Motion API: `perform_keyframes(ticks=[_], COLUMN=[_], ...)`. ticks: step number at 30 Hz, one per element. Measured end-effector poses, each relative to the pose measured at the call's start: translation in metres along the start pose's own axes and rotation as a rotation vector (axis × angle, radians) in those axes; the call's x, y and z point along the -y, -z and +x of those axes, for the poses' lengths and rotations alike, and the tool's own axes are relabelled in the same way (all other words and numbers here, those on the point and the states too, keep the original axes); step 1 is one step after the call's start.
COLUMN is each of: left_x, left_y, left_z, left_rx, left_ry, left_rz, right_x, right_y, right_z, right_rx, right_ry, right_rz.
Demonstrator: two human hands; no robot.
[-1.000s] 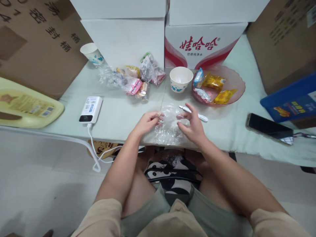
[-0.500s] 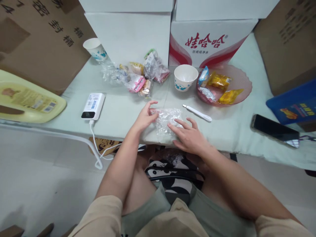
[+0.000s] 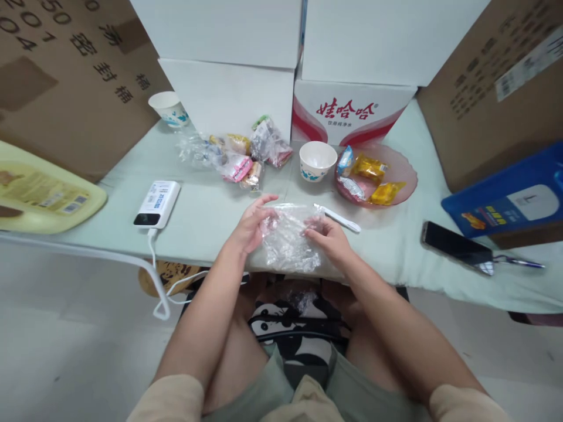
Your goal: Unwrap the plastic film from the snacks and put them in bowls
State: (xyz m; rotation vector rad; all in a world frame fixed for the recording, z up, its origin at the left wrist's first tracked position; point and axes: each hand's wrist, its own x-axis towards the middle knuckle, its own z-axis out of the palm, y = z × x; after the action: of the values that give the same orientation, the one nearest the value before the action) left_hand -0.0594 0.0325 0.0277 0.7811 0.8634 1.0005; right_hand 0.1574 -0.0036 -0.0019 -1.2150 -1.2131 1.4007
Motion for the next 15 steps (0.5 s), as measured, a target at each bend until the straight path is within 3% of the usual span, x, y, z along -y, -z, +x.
perform_keyframes(ticks=[5,10,15], left_x=[0.006,0.009,0.007], left_y=[-0.007,-0.012,-0.01], left_z=[0.003,0.009,0.01], left_rx=[0.067,0.012,0.069], left_ry=[0.245,0.038,0.033], left_rz=[0.155,0.327,0.521], right_x=[0.007,0.009,0.009], right_y=[-0.001,0.005,0.01], right_z=[-0.001,0.0,-0.003], right_rx=[-0.207,-0.151,-0.106], right_ry=[-0.094,-0.146,-0.169], right_rz=[0.222,0.122,0.088])
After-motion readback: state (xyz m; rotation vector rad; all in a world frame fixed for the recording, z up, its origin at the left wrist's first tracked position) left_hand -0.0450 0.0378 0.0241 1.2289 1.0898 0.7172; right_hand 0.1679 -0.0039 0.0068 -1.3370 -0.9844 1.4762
